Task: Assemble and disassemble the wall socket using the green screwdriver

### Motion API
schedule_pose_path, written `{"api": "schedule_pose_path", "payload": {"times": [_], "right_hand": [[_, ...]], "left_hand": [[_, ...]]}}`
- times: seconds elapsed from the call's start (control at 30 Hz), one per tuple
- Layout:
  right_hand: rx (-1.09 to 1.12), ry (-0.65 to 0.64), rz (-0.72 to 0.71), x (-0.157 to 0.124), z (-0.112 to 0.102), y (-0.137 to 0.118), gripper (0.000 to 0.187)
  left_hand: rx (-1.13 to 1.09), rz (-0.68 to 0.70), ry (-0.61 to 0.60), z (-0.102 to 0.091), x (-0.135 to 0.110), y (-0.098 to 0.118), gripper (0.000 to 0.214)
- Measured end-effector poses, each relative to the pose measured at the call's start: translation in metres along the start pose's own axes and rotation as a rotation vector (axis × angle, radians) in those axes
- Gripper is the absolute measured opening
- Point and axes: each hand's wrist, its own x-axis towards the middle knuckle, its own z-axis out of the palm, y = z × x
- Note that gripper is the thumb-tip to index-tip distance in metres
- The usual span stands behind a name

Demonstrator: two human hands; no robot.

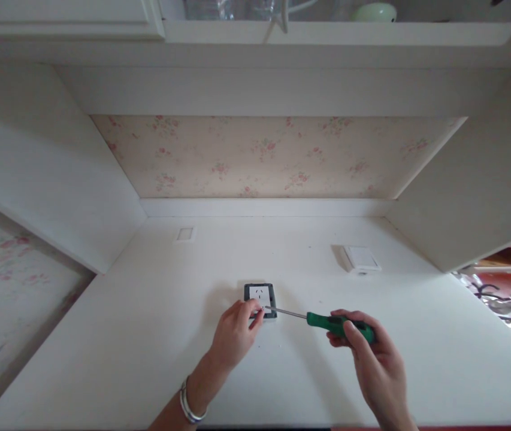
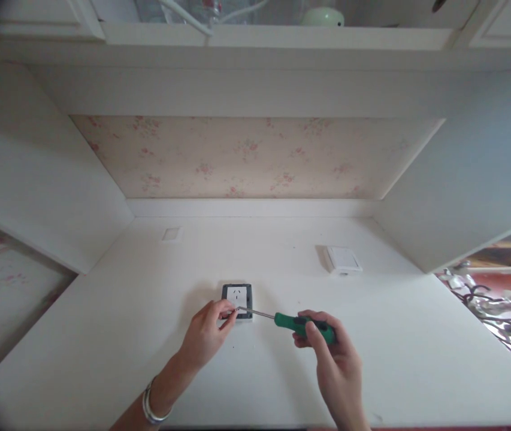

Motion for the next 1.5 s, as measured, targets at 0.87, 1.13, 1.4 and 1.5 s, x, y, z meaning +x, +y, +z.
{"api": "schedule_pose_path", "payload": {"times": [0.87,1.13,1.4,1.5], "right_hand": [[-0.147,0.049,-0.161,-0.032,0.013,-0.019,0.022],[-0.157,0.039,-0.178,-0.034,0.01,-0.019,0.022],[-0.209,-0.001,-0.256,-0.036,0.008,-0.019,0.018],[-0.263,-0.066,-0.321,-0.035,0.005,-0.017,0.018]], "left_hand": [[-0.02,0.034,0.147,0.005,-0.006,0.01,0.014],[0.074,0.185,0.151,0.007,-0.007,0.01,0.02],[0.091,0.177,0.167,0.008,-0.008,0.011,0.019],[0.105,0.182,0.179,0.007,-0.007,0.011,0.02]]}}
